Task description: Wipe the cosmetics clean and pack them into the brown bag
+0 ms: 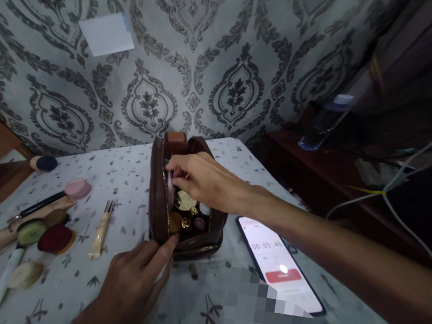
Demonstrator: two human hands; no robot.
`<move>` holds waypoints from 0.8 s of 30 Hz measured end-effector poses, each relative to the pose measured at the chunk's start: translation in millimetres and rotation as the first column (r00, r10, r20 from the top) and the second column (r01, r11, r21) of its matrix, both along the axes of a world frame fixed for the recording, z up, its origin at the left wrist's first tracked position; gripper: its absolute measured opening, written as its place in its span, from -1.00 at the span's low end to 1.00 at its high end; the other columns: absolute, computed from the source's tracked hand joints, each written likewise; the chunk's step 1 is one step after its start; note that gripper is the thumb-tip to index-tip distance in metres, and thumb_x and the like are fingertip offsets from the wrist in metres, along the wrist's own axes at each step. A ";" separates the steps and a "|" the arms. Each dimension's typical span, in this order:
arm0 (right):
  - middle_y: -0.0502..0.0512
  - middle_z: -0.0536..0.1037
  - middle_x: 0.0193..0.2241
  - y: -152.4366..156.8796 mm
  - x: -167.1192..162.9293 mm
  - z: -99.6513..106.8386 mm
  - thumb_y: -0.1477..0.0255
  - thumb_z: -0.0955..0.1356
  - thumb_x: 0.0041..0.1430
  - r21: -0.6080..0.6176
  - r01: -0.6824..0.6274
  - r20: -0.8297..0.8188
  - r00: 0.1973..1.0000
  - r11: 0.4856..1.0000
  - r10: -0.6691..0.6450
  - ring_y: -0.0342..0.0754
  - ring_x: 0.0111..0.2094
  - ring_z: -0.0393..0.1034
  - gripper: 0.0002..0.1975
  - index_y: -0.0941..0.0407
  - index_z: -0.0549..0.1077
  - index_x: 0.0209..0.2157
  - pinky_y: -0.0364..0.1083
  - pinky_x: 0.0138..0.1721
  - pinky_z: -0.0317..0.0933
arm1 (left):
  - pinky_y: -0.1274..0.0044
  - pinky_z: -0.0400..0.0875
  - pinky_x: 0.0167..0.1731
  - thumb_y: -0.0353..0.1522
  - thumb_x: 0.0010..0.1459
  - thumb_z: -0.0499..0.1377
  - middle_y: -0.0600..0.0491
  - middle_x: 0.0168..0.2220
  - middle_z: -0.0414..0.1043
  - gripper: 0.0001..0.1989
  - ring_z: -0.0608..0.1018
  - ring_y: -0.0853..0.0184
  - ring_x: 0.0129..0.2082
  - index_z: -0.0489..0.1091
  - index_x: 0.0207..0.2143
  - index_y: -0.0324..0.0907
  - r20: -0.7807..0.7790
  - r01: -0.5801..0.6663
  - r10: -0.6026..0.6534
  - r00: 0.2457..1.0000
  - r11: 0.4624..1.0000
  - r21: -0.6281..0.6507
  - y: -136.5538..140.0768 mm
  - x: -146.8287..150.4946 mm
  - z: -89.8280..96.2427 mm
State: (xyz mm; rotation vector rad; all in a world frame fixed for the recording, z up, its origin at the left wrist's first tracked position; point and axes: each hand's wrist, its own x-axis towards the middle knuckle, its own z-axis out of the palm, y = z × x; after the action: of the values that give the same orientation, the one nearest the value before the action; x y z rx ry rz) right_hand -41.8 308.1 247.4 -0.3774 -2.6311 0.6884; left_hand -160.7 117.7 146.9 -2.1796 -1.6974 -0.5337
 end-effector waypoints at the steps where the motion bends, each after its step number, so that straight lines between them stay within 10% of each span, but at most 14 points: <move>1: 0.01 0.50 -0.47 0.7 -0.7 0.2 0.66 0.31 0.14 -0.015 -0.020 -0.008 1.000 1.000 0.020 -0.13 -0.40 0.34 -0.86 0.20 0.49 -0.31 -0.16 -0.32 0.10 | 0.60 0.51 -0.49 -0.47 0.32 0.00 0.01 -0.36 0.53 -0.64 0.61 0.35 -0.41 0.25 0.15 -0.23 0.002 0.005 -0.005 1.000 1.000 0.007 -0.2 0.1 -0.6; 16: -0.04 0.39 -0.54 5.2 -4.3 -7.8 0.68 0.31 0.11 0.042 0.006 -0.019 1.000 0.999 -0.005 -0.15 -0.45 0.23 -0.85 0.19 0.46 -0.42 -0.15 -0.35 0.01 | 0.60 0.51 -0.46 -0.45 0.32 0.01 0.01 -0.35 0.55 -0.63 0.62 0.35 -0.40 0.22 0.17 -0.20 0.020 -0.007 0.007 1.000 1.000 0.000 -1.4 1.9 0.8; 24: -0.02 0.49 -0.39 15.5 -0.6 -4.8 0.56 0.44 0.03 0.096 -0.048 0.013 0.999 0.994 0.047 -0.12 -0.38 0.33 -0.52 0.16 0.40 0.03 -0.16 -0.35 0.06 | 0.58 0.49 -0.52 -0.47 0.33 0.00 0.00 -0.36 0.56 -0.65 0.62 0.34 -0.44 0.22 0.15 -0.27 -0.017 0.022 -0.021 1.000 0.999 0.033 1.7 1.3 1.5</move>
State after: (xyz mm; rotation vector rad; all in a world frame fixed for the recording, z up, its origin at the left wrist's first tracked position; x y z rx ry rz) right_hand -42.3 323.6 242.6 -0.2920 -2.6786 0.5730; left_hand -159.3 119.4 148.4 -2.1755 -1.6468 -0.5441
